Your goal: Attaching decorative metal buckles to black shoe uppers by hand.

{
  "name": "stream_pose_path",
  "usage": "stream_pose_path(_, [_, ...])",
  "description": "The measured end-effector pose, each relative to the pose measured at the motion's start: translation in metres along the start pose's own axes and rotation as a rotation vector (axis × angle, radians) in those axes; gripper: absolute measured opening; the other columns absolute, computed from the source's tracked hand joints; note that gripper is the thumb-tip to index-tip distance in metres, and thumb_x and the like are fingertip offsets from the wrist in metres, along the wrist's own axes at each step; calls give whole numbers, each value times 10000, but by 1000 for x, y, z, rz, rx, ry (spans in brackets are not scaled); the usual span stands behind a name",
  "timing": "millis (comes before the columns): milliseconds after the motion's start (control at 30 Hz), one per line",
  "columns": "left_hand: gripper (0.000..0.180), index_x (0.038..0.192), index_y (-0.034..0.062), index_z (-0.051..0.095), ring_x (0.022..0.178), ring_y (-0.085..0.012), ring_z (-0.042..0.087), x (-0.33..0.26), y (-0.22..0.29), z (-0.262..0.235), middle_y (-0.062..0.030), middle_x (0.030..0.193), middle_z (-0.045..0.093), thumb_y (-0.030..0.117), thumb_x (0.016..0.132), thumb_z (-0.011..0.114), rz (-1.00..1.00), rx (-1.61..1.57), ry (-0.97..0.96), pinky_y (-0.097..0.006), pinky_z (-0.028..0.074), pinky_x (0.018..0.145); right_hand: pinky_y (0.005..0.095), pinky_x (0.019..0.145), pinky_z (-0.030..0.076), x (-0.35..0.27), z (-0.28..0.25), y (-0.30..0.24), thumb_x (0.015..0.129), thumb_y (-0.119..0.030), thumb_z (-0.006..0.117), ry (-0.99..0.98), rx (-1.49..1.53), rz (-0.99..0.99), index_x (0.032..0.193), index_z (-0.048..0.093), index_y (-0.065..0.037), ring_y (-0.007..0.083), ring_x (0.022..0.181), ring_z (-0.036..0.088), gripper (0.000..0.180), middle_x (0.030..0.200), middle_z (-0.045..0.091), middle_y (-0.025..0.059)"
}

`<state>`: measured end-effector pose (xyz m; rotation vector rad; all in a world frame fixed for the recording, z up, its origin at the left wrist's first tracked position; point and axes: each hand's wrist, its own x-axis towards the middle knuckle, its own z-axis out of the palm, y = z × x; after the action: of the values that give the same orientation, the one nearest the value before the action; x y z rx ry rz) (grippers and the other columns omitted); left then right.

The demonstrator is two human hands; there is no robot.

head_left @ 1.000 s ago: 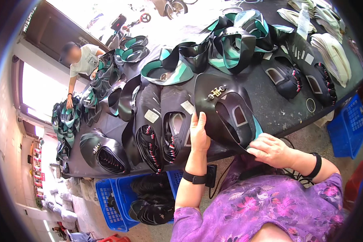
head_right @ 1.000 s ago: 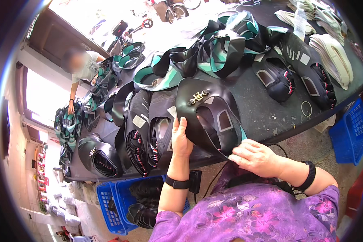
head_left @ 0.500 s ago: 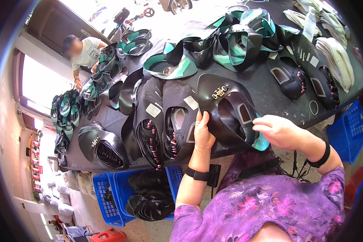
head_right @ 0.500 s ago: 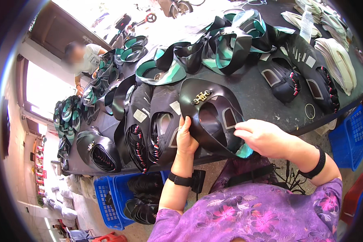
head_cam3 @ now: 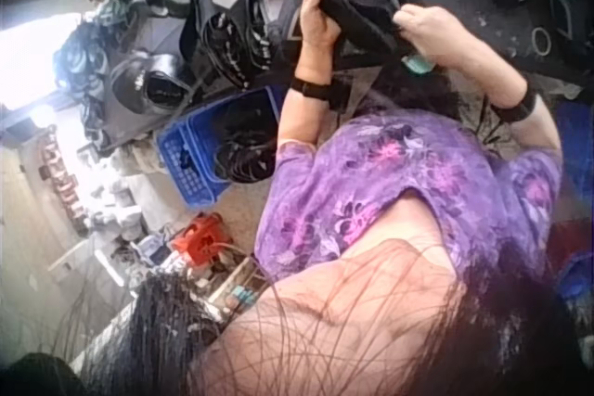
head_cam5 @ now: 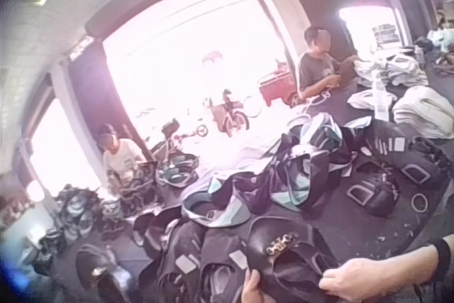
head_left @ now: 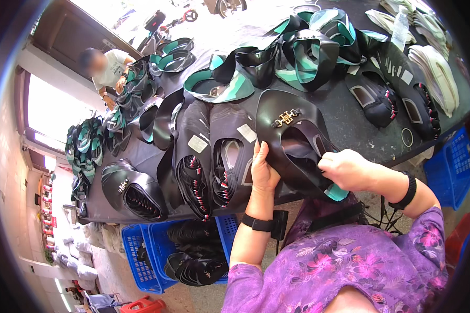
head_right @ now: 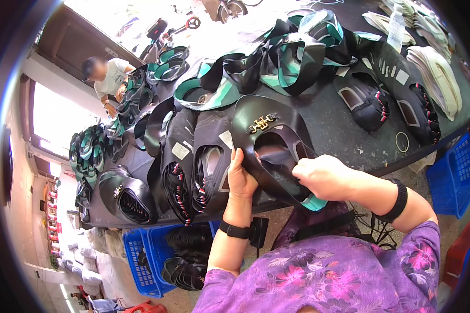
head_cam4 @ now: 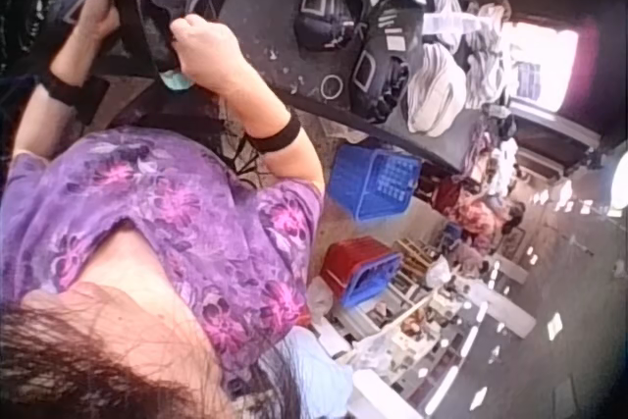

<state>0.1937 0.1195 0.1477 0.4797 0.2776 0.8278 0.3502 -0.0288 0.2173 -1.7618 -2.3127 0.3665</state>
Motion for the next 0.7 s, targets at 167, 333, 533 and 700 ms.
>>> stream_pose_path(167, [230, 1054, 53, 526, 853, -209, 589, 18, 0, -7, -70, 980, 601, 167, 857, 497, -37, -83, 16, -359, 479, 780, 363, 632, 450, -16, 3, 7, 685, -104, 541, 155, 157, -93, 733, 525, -72, 275, 691, 547, 59, 712, 524, 77])
stream_pose_path(333, [259, 1066, 10, 512, 943, -264, 568, 28, 0, -5, -118, 1021, 584, 118, 837, 455, -88, 54, -35, -414, 443, 866, 331, 692, 426, -16, 1, -4, 681, -130, 537, -4, -99, -234, 686, 535, -97, 233, 740, 540, 33, 703, 530, 42])
stream_pose_path(533, [329, 1125, 6, 429, 903, -158, 526, 21, 1, -2, -84, 981, 543, 35, 798, 452, 241, 529, 258, -288, 427, 809, 339, 708, 420, -16, 10, 11, 710, -135, 573, 238, 168, -240, 678, 512, -59, 240, 756, 518, 103, 717, 510, 74])
stream_pose_path(700, [531, 1210, 6, 376, 1113, -330, 355, -5, -2, 22, -243, 1235, 323, 11, 706, 542, 907, 1868, 91, -370, 333, 907, 334, 725, 418, -18, 7, 5, 703, -143, 581, 188, 38, -278, 669, 503, -51, 234, 757, 497, 125, 729, 498, 74])
